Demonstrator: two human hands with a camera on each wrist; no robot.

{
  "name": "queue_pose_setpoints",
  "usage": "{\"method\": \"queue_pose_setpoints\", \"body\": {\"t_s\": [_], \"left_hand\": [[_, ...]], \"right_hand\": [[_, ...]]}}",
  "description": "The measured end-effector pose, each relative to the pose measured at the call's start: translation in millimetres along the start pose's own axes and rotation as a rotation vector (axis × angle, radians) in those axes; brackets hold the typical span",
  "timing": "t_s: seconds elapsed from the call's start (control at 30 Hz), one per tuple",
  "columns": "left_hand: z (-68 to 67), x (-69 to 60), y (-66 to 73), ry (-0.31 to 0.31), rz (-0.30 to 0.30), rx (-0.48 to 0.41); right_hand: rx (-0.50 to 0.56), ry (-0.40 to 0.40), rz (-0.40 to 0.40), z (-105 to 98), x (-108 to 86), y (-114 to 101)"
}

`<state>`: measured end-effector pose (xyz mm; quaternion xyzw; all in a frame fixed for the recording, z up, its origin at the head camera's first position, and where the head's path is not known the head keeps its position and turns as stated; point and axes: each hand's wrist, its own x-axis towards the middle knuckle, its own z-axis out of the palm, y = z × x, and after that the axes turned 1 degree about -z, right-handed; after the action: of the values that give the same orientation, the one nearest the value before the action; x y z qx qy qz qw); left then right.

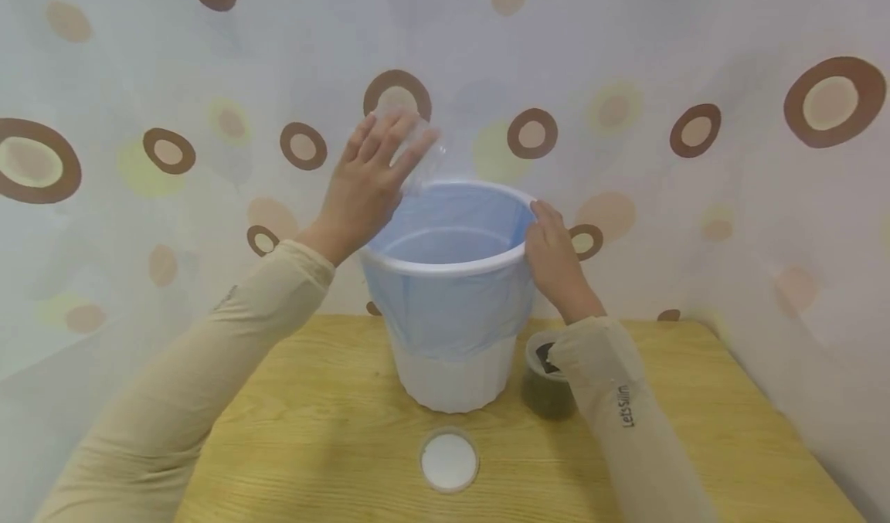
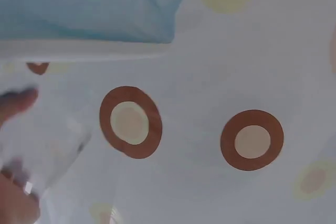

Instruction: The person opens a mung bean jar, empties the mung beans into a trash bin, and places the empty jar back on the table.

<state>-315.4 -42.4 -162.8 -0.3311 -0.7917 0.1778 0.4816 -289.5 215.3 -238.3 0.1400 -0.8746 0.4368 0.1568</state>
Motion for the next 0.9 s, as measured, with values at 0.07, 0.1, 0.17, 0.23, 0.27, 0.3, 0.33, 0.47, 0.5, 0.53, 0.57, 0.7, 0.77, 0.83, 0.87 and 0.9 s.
{"method": "queue_pose_setpoints", "body": {"t_s": [0.07, 0.1, 0.17, 0.23, 0.27, 0.3, 0.33, 0.47, 0.5, 0.53, 0.57, 0.7, 0.77, 0.83, 0.87, 0.9], "left_hand": [[0.2, -1.8, 0.4, -0.05, 0.018, -0.028], [0.3, -2.8, 0.8, -0.087, 0.03, -0.037], [0.0, -4.2, 1.3, -0.142, 0.05, -0.024], [0.2, -5.0, 1.4, -0.147, 0.042, 0.006], [-0.2, -5.3, 1.2, -0.152, 0.033, 0.008], [-0.3, -5.7, 0.8, -0.154, 0.03, 0.016], [-0.4, -6.0, 0.4, -0.157, 0.031, 0.022], [0.3, -8.2, -0.9, -0.145, 0.036, 0.04], [0.4, -8.9, -1.3, -0.131, 0.033, 0.052], [0.3, -9.4, -1.8, -0.105, 0.025, 0.066], [0.1, -9.7, -2.3, -0.07, 0.009, 0.081], [-2.4, -9.1, -4.4, 0.038, -0.04, 0.072], [-4.3, -8.3, -4.6, -0.006, 0.001, 0.041], [-5.1, -7.9, -4.2, -0.097, 0.066, 0.022], [-5.0, -8.0, -3.8, -0.141, 0.098, 0.02], [-4.2, -8.2, -3.2, -0.175, 0.119, 0.021]], "right_hand": [[-0.001, 0.0, -0.003, 0.7, -0.2, -0.7], [-0.003, -0.001, -0.003, 1.0, -0.2, -1.1], [-0.002, 0.001, -0.002, 1.8, 0.4, -1.3], [-0.004, 0.0, -0.002, 2.4, 1.0, -1.4], [-0.003, -0.001, 0.0, 2.6, 1.3, -1.1], [-0.002, -0.003, -0.002, 2.8, 1.7, -0.4], [-0.002, -0.003, -0.002, 3.0, 1.9, -0.2], [-0.003, 0.003, -0.012, 2.9, 1.4, 0.6], [-0.005, 0.005, -0.015, 2.9, 1.3, 0.7], [-0.006, 0.008, -0.017, 2.9, 0.9, 0.3], [-0.007, 0.008, -0.02, 2.9, 0.8, 0.4], [-0.003, 0.005, -0.022, 2.7, 0.0, 0.2], [-0.002, 0.0, -0.017, 2.4, -0.7, -0.3], [-0.003, 0.0, -0.006, 1.7, -1.2, -0.7], [-0.003, 0.001, 0.002, 1.4, -1.5, -0.8], [-0.007, 0.002, 0.007, 1.0, -1.7, -0.8]]}}
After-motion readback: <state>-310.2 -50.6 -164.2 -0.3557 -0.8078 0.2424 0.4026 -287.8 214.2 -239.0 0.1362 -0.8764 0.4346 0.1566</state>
